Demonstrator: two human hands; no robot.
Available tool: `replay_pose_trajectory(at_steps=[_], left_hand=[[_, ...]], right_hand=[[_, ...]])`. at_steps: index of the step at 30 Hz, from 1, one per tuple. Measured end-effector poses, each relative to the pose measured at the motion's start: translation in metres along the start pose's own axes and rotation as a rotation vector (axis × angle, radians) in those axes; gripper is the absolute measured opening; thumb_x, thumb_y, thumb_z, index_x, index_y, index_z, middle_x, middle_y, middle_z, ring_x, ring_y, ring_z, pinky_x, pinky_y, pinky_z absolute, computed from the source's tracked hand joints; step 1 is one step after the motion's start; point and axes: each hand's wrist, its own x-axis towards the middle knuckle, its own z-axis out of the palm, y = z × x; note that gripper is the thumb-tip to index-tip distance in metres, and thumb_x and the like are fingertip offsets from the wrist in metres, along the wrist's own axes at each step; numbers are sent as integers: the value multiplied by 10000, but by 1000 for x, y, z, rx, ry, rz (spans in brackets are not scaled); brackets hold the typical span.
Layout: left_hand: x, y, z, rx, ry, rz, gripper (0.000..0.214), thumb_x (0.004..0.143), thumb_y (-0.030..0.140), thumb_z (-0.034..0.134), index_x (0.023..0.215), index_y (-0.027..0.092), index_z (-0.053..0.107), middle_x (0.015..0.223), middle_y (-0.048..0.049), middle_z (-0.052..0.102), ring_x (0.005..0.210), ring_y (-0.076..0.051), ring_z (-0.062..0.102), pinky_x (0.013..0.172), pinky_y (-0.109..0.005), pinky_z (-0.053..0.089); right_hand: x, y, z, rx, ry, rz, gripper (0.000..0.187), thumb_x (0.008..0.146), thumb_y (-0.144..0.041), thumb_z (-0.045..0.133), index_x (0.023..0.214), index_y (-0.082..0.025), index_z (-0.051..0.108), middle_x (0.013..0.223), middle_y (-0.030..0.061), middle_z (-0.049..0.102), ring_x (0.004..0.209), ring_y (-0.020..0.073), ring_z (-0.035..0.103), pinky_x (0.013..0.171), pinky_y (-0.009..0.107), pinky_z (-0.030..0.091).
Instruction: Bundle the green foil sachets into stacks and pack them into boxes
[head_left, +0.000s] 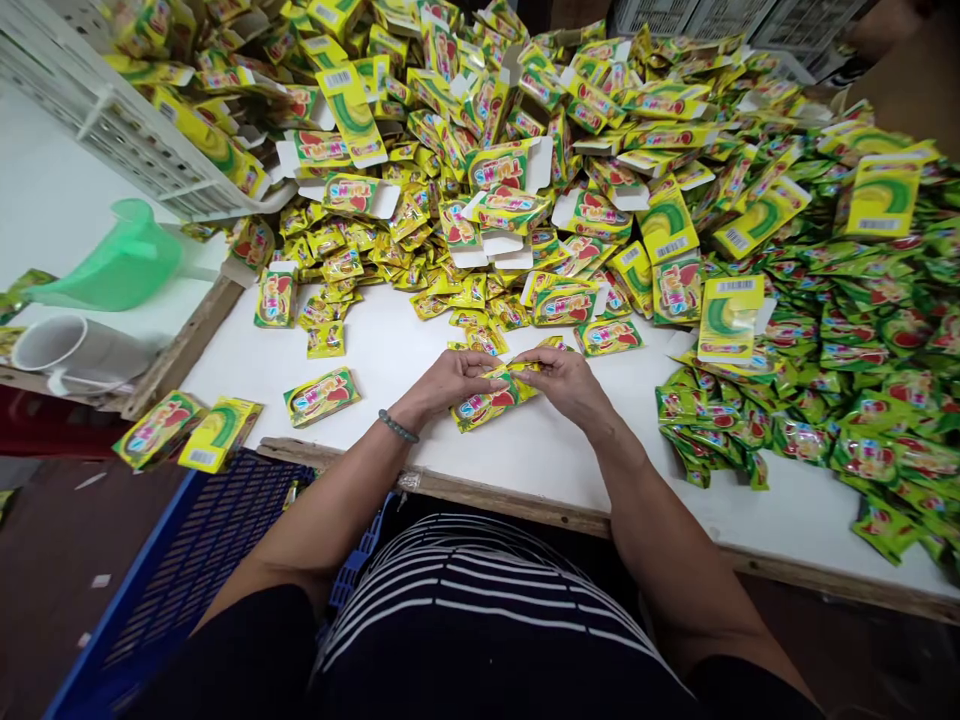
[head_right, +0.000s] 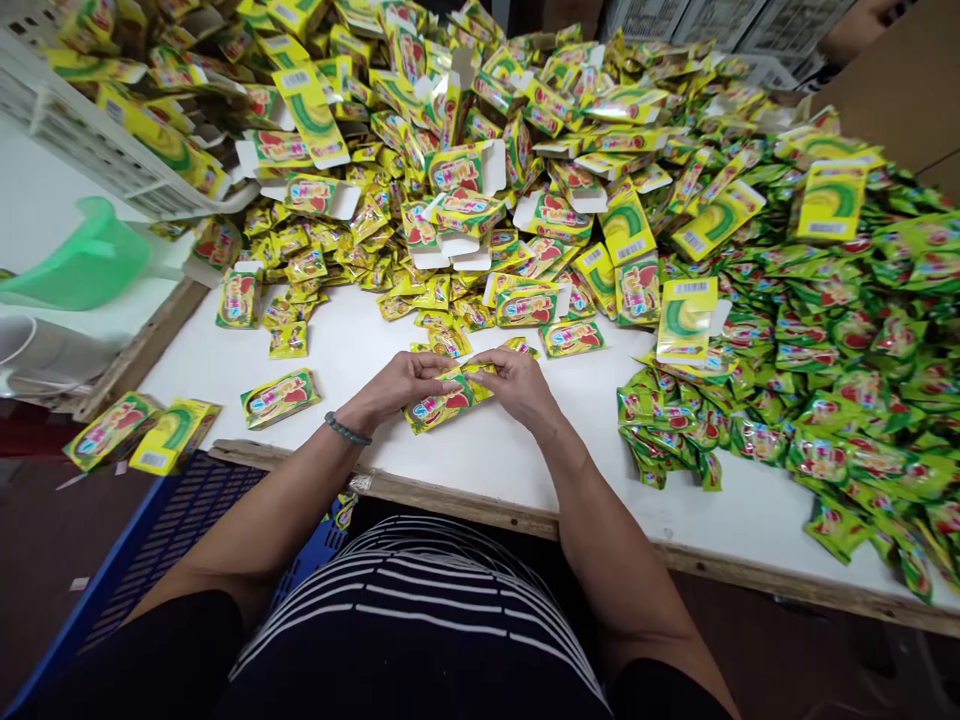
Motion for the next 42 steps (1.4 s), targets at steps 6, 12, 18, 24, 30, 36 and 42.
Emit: replay_pose_trajectory(at_steps=[6,12,18,24,30,36,42], left_hand=[[2,-2,3,-147,20,-39,429,536,172,890,920,111,706,770,-22,735,666,-112,656,678,-246,513],[0,3,7,-164,4,-38,462,501,127,899,921,105,709,766,-19,737,694,-121,665,752,-270,531],[2,0,6,-164,1,-25,495,482,150,902,927,109,688,775,-12,739,673,-114,659,723,-261,529],[5,-6,6,-165,-23,23,516,441,216,922,873,100,664,688,6,706,636,-115,651,690,-255,520],[2,1,9,-194,98,235,723,553,323,896,1142,186,500,643,58,668,534,-101,614,547,-195,450],[2,-1,7,-183,107,388,547,615,372,857,1029,170,561,752,29,673,624,-84,614,610,-189,462],[2,-3,5,-72,38,338,453,635,347,833,959,145,590,685,36,632,597,-72,571,577,-179,423]], right_hand=[[-2,2,3,120,93,17,456,687,-488,733,1048,-232,620,732,-21,601,700,165,577,678,327,495],[-7,-7,8,126,104,-6,551,685,-377,725,1176,-232,523,758,-28,650,690,155,610,696,326,505],[-13,-19,14,80,41,24,525,792,-392,594,1274,-230,463,808,5,700,694,169,613,671,325,484],[-15,-21,22,132,-82,31,437,860,-423,561,1250,-243,482,701,-33,658,596,154,582,663,332,497],[-8,-7,13,105,417,-186,266,824,-469,655,971,-247,639,990,52,655,936,194,629,865,372,527],[-9,1,29,220,93,-99,329,788,-515,690,946,-227,715,954,44,685,843,188,655,799,371,559],[-8,3,28,247,108,-4,427,749,-565,702,1014,-231,685,822,24,723,769,196,674,750,373,573]])
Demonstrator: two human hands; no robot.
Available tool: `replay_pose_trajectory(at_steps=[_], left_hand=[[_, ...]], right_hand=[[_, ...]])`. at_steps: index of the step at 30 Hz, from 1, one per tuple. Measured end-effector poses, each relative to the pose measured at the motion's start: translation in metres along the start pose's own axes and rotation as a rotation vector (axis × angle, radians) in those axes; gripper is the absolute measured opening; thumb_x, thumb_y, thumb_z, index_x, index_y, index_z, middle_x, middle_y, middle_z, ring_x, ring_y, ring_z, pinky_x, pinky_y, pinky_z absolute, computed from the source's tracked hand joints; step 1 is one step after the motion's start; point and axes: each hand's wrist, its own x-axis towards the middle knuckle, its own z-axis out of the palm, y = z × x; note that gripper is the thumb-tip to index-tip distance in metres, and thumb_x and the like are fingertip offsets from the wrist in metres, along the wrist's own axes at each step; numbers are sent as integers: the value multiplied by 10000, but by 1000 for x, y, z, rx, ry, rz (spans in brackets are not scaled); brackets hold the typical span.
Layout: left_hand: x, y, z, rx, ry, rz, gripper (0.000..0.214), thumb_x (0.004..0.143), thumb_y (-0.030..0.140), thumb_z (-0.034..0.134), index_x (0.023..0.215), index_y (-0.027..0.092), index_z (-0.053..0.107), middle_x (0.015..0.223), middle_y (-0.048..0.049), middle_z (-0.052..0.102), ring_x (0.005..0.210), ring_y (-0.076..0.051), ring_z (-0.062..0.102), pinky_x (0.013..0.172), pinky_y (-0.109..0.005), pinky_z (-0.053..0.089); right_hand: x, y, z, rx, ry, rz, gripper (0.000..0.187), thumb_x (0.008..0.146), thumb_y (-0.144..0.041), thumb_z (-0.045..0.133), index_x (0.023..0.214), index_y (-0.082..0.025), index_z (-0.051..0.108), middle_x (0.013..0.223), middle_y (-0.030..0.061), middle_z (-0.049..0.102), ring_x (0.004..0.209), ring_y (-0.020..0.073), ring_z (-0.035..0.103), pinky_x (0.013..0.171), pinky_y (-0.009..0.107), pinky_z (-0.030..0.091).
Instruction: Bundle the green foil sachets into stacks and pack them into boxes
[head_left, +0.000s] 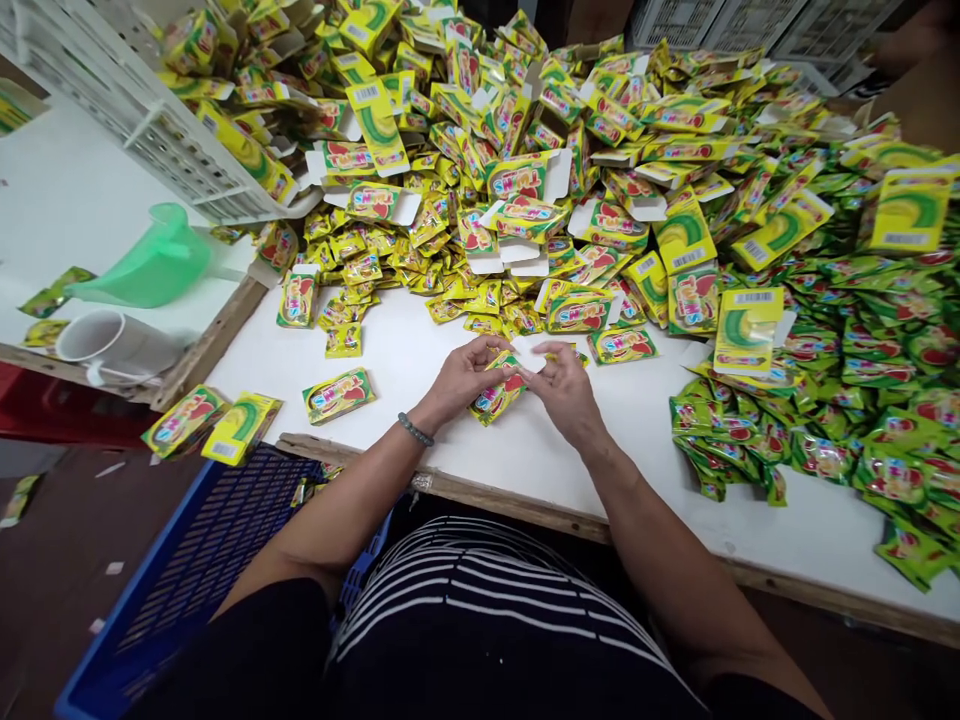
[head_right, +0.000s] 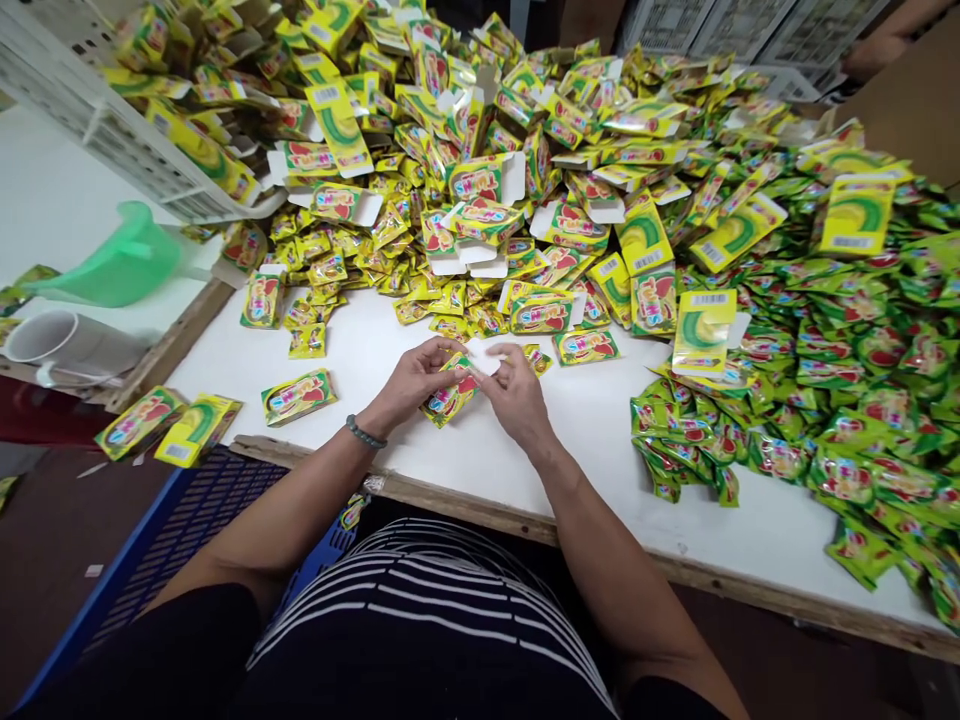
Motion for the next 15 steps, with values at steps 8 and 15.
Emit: replay_pose_trajectory(at_steps=[8,15], left_hand=[[-1,2,1,8,139,-67,553,577,327,863,975,181,508,525,101,525,424,-48,447,465,-169,310],[0,0,4,11,66,-58,544,589,345,867,989,171,543,570,74,561,458,-57,486,481,-179,336]], right_hand=[[-1,-11,3,-44,0,-91,294,809,-462,678,992,-248,761,1076,32,756,1029,232,681,988,440,509],[4,-9,3,272,106,143,324,597,-402,850,846,-217,758,840,17,761,784,180,687,820,366,550]])
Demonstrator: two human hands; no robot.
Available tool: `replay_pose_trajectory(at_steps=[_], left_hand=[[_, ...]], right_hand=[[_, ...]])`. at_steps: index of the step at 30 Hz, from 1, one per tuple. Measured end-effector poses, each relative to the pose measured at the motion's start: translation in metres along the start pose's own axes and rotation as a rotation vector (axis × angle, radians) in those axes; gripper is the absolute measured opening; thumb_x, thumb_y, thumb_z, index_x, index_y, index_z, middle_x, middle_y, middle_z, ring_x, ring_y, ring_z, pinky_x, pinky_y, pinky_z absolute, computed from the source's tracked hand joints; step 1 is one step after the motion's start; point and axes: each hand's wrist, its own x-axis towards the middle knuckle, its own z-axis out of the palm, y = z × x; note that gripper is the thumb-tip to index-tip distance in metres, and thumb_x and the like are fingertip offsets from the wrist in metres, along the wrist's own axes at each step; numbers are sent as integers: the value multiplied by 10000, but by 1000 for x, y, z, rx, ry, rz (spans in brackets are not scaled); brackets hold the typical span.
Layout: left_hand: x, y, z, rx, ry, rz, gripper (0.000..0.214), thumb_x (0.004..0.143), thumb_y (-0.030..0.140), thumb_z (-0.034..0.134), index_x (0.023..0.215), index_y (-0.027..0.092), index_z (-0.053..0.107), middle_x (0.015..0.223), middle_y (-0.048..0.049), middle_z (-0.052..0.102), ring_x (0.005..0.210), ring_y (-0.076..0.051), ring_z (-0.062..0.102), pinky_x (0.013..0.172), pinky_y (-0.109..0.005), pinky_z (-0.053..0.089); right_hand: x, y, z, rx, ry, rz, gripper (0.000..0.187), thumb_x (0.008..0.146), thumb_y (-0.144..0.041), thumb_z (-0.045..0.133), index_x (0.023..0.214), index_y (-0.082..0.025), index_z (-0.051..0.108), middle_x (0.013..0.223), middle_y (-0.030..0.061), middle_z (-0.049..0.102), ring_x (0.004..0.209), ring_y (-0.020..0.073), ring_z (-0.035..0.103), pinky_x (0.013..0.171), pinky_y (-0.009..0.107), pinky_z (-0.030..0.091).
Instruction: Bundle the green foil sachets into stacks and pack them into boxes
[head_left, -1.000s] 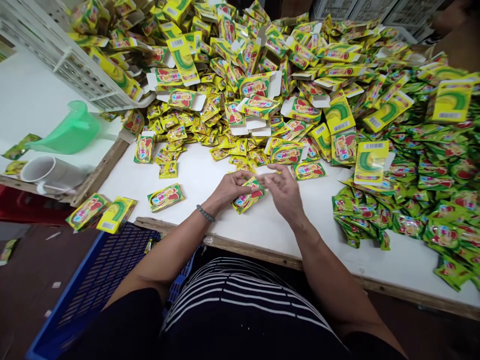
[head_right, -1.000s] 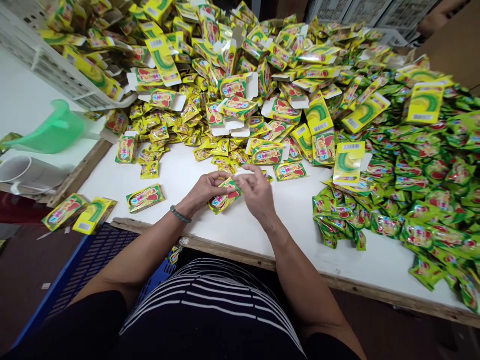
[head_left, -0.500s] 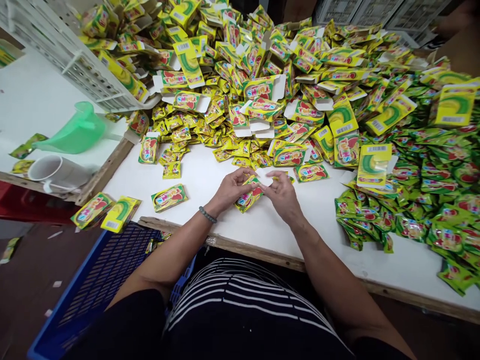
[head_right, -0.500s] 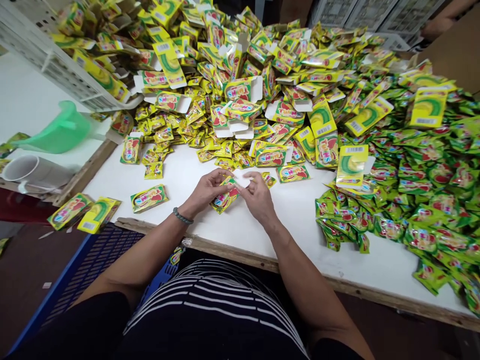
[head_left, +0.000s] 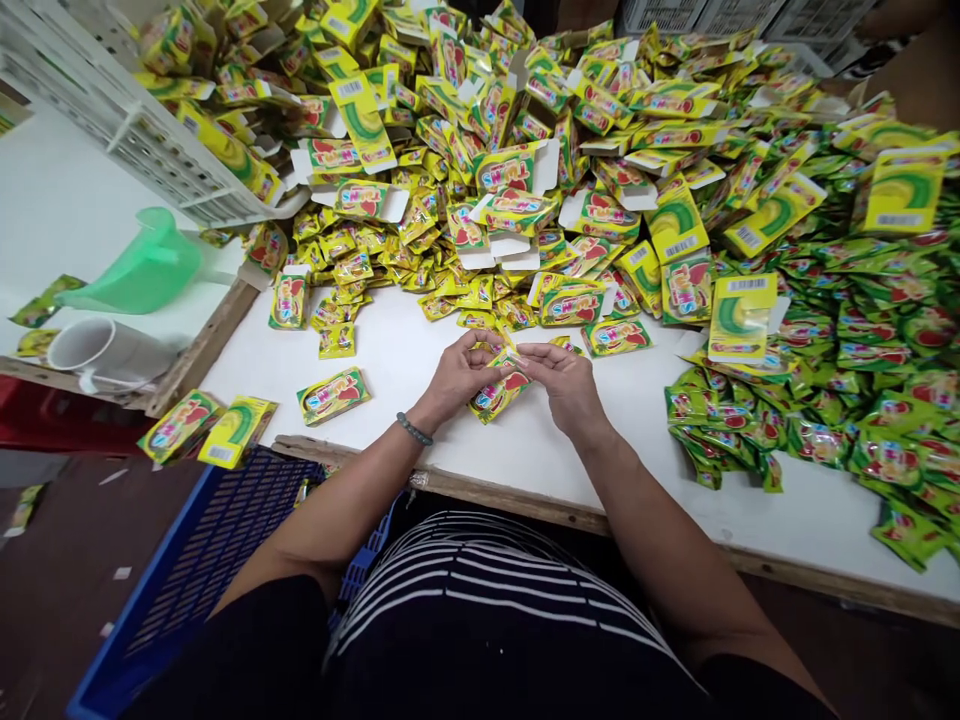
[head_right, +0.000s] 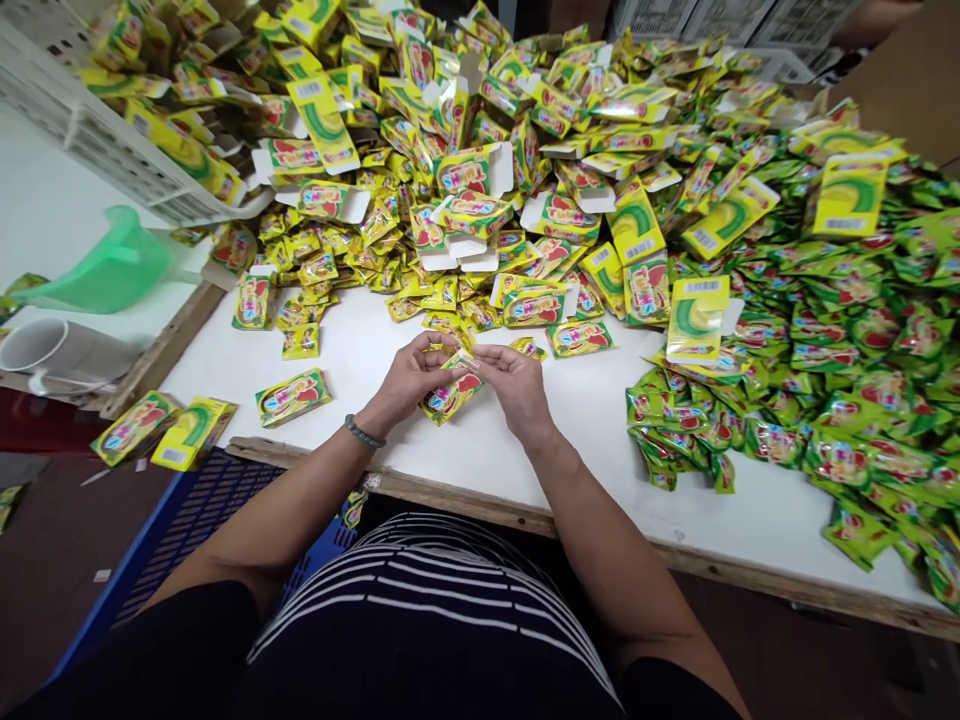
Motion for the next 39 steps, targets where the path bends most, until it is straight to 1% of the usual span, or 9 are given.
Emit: replay_pose_trajectory(at_steps=[10,16,19,25,28,30,32,35,39], left_hand=[[-3,4,0,-26,-27,8,573,598,394,870,1036,157,585,590,55,593,481,-63,512,489,-179,361],[-4,6,-4,-123,5,-33,580,574,430,870,1011,153,607,625,28,626,501,-75,528,511,-195,389],[-4,2,-6,-109,8,-21,527,601,413,851,1016,167,639,586,40,583,484,-75,494,508,-205,377],[-6,14,-15,226,1,20,383,684,460,765,930,172,710,518,42,501,453,-77,395,465,-207,277],[-16,47,-45,668,-34,-38,304,709,427,737,900,191,740,509,24,527,451,-97,412,465,-218,265],[-26,72,-67,971,52,-50,223,693,375,744,848,215,756,578,-8,608,505,-127,481,497,-230,303],[-34,89,-80,1160,189,-19,250,657,369,772,868,234,761,646,-32,658,600,-175,556,552,-246,365],[-35,92,-72,1141,279,64,356,681,454,761,966,240,748,811,-66,721,762,-231,628,674,-289,453],[-14,66,-33,787,146,103,418,721,534,728,955,188,737,874,-79,733,786,-209,649,716,-293,482]], right_hand=[[-5,-5,-6,-18,-76,-14,247,663,-437,799,797,-230,778,848,28,769,871,214,696,887,401,530],[-25,-6,6,-521,27,-434,262,844,-418,616,999,-272,769,1073,61,750,1021,248,672,981,468,494],[-29,-3,17,-674,72,-540,277,867,-387,570,1031,-268,758,1073,77,747,1008,259,669,961,474,502],[-10,-4,6,-697,10,-452,227,875,-399,557,849,-270,742,948,47,757,944,230,676,931,411,528],[7,-12,-24,-786,250,-433,338,885,-448,523,1028,-204,707,1176,143,686,1172,309,566,1076,551,375],[18,-17,-48,-924,499,-330,520,835,-523,578,1213,-170,626,1414,209,509,1342,397,388,1089,671,244],[27,-19,-67,-1066,600,-158,695,746,-595,658,1291,-174,568,1475,236,419,1370,456,317,1054,718,214],[31,-20,-83,-1152,531,-34,798,660,-622,725,1308,-192,548,1349,249,514,1290,469,402,1016,694,266],[20,-23,-76,-1098,595,-36,849,660,-595,740,1364,-183,504,1286,275,545,1242,478,422,982,669,303]])
